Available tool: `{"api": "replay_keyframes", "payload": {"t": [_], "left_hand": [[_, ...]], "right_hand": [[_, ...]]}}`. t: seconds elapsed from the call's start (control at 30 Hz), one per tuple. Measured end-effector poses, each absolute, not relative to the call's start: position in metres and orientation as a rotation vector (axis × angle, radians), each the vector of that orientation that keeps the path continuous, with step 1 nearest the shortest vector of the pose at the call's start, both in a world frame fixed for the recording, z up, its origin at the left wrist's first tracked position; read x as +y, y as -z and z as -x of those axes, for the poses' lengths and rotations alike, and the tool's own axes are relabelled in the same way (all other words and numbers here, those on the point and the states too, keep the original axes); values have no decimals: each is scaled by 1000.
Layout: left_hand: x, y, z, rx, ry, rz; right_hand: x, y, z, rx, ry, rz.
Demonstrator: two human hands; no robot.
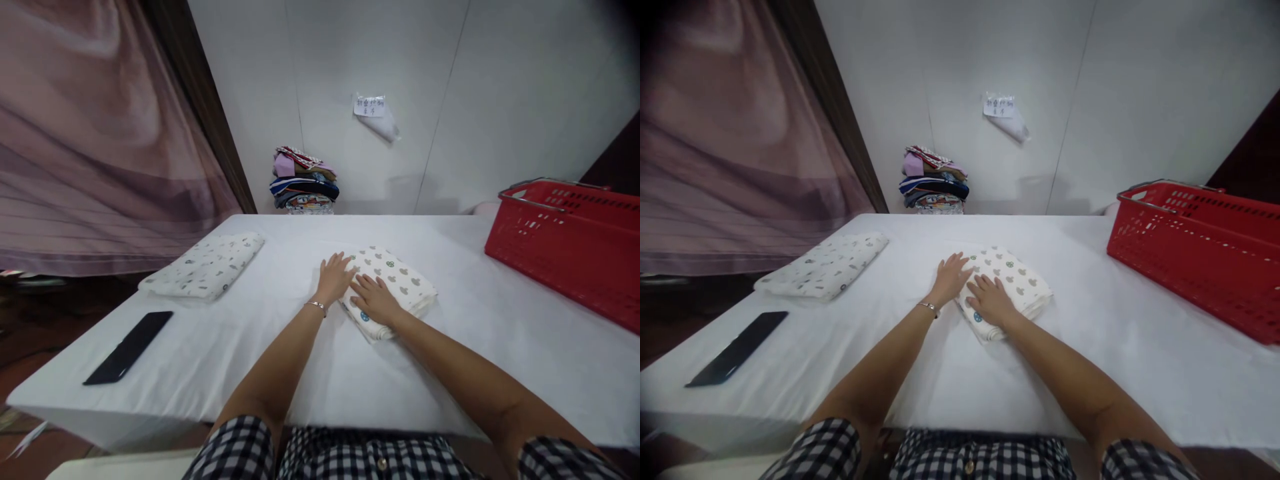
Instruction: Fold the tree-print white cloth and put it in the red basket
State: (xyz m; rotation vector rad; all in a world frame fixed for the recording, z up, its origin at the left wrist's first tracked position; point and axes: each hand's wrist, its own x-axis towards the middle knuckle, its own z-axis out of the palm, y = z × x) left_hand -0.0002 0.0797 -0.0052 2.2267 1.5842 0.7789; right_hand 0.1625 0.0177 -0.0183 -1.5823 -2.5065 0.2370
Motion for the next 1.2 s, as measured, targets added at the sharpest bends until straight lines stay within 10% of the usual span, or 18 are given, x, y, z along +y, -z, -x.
{"api": "replay_keyframes", "payload": {"t": [1.2], "left_hand": [[5,20,-9,1637,-946,-1467]], "right_hand": [[46,32,-282,-1831,-390,1917]]}}
